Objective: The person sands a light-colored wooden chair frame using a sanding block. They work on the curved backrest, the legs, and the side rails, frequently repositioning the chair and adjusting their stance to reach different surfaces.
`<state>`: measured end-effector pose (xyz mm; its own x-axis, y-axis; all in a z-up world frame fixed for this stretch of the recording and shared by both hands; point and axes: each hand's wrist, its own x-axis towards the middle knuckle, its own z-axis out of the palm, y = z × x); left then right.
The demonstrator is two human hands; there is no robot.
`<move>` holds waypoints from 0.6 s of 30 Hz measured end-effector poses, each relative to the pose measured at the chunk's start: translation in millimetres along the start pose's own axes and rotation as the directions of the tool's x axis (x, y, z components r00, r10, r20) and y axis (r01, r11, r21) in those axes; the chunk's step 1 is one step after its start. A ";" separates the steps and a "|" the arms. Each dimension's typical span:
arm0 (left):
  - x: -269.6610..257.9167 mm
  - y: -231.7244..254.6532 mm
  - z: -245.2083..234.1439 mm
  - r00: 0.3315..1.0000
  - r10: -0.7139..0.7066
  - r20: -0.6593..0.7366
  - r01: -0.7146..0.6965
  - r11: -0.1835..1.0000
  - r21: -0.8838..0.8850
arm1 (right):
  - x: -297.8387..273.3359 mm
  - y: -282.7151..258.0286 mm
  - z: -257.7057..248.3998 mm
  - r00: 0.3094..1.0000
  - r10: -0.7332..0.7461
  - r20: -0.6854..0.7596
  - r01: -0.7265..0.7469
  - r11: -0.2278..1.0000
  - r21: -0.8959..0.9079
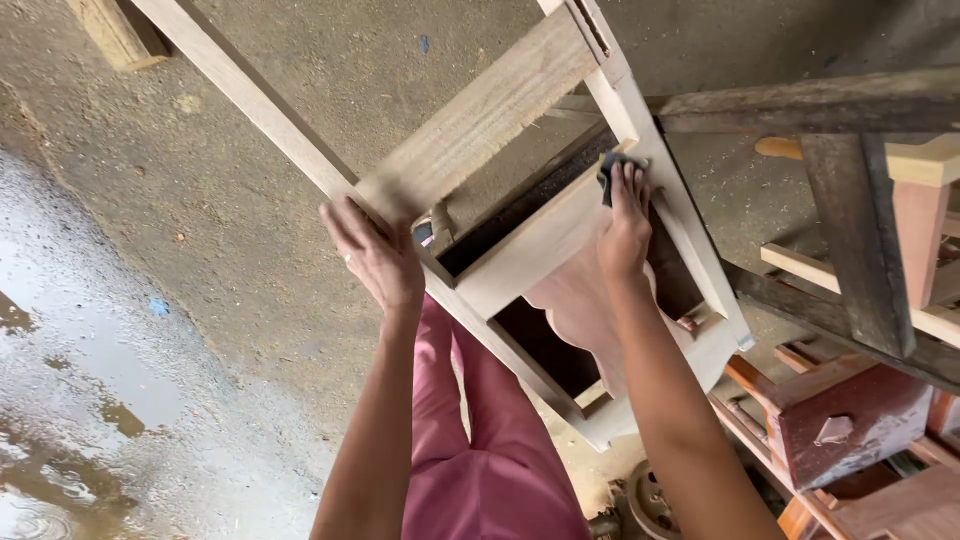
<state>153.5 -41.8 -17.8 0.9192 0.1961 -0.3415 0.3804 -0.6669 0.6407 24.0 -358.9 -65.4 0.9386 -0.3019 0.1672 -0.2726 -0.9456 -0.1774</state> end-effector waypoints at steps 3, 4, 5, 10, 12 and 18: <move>-8.9 13.6 -1.1 0.944 0.270 0.187 -0.310 0.922 0.231 | 6.5 -38.4 5.5 0.984 0.137 -0.114 -0.132 0.990 0.049; -9.9 9.1 -2.2 0.932 0.248 0.266 -0.327 0.891 0.315 | -5.0 -69.0 5.2 0.972 0.234 -0.005 -0.232 0.958 -0.168; -9.8 5.1 -3.1 0.915 0.215 0.340 -0.347 0.851 0.395 | -16.0 -99.4 5.8 0.933 0.350 0.077 -0.296 0.874 -0.385; -11.5 7.9 -4.1 0.907 0.242 0.344 -0.392 0.785 0.480 | -85.3 -194.5 -50.7 0.925 -0.345 0.161 0.342 0.939 0.041; -9.3 1.9 -3.8 0.893 0.234 0.385 -0.405 0.790 0.461 | -87.4 -189.8 -58.3 0.940 -0.312 0.138 0.247 0.901 0.356; -8.9 -11.8 1.9 0.862 0.417 0.289 -0.507 0.689 0.517 | -80.4 -183.0 -57.7 0.938 -0.298 0.175 0.228 0.914 0.334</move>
<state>140.6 -37.0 -23.6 0.9212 -0.3171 -0.2256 -0.2570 -0.9311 0.2590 -13.8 -168.6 9.6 0.9990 0.0198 0.0400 0.0356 -0.8931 -0.4484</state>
